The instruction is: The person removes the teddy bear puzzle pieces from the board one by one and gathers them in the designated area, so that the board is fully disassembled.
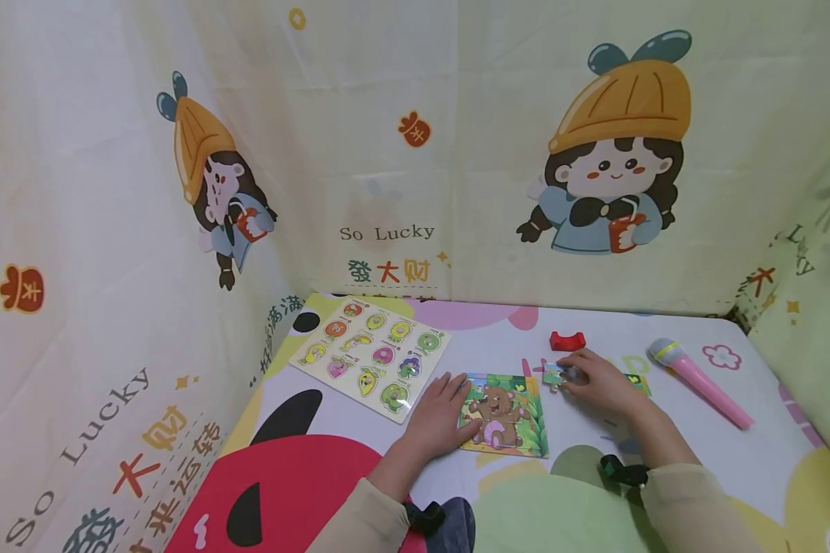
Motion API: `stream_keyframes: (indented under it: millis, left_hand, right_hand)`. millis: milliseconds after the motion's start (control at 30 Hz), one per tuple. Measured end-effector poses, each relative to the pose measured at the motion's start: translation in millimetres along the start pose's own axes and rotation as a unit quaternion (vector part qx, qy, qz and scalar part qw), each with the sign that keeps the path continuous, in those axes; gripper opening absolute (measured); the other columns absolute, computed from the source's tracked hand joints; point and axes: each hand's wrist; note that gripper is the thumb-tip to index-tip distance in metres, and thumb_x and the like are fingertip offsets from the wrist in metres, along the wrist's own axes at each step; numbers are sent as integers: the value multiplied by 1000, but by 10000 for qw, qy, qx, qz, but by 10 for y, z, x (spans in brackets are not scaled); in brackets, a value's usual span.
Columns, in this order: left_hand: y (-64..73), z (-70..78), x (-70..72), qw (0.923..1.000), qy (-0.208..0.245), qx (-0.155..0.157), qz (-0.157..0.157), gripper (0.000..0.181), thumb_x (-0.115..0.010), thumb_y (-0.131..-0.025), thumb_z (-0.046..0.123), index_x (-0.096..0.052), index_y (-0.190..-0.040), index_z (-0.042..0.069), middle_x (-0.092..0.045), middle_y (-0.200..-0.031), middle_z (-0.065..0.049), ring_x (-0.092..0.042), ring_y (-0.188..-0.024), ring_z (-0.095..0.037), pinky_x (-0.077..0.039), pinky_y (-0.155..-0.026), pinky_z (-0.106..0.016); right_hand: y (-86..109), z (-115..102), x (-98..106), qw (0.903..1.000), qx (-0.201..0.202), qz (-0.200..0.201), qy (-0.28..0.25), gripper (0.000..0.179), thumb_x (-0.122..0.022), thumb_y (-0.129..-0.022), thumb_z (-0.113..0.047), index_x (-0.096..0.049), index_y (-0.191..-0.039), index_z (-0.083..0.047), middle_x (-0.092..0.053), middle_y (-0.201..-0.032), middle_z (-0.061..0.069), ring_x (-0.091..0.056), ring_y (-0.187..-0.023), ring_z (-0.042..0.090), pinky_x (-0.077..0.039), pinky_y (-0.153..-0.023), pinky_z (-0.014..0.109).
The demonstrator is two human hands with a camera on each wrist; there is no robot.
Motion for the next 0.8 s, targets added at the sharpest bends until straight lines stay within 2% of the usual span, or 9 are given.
stream_keyframes:
  millis: [133,233,367,633,800]
  left_hand:
    - [3,-3,-1,10000,6,-14,-7,76,-40,-96,66,-33,-156,20,-27,-164,4,-21,-153,-24,-20,-125,-40]
    - [0,-7,-8,10000,6,-34,-2,76,-39,-96,66,-32,-156,20,-26,-164,5,-20,-153,-24,-20,-125,-40]
    - [2,-14,-25,10000,2,-59,-9,76,-39,-96,66,-31,-156,20,-26,-164,5,-20,-153,-24,-20,-125,-40]
    - [2,-19,-35,10000,-32,-31,-27,77,-38,-96,67,-31,-156,21,-25,-164,5,-20,-153,-23,-19,-125,-40]
    - [0,-13,-31,10000,3,-27,-30,77,-37,-96,68,-30,-157,22,-24,-164,5,-18,-154,-23,-19,-125,-40]
  right_hand:
    - [51,139,71,9998,-166,-43,36,44,-74,-88,-28,-63,-128,-15,-57,-120,7,-52,-97,22,-52,-83,39]
    - [75,217,103,9994,-332,-126,35,44,-73,-89,-30,-63,-130,-15,-57,-124,8,-53,-103,25,-54,-90,47]
    - [86,282,115,9991,-362,-218,41,45,-72,-90,-30,-63,-131,-13,-55,-131,15,-51,-114,32,-48,-99,60]
    - [78,274,130,9996,-126,-195,151,43,-72,-89,-26,-64,-129,-11,-57,-130,17,-49,-118,37,-44,-100,63]
    - [62,239,139,9994,-160,-234,195,43,-72,-89,-26,-64,-130,-12,-55,-131,18,-48,-121,41,-45,-100,64]
Point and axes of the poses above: each hand's wrist, its own y-axis away from the middle knuckle, its own x-axis out of the back of the hand, z = x × y
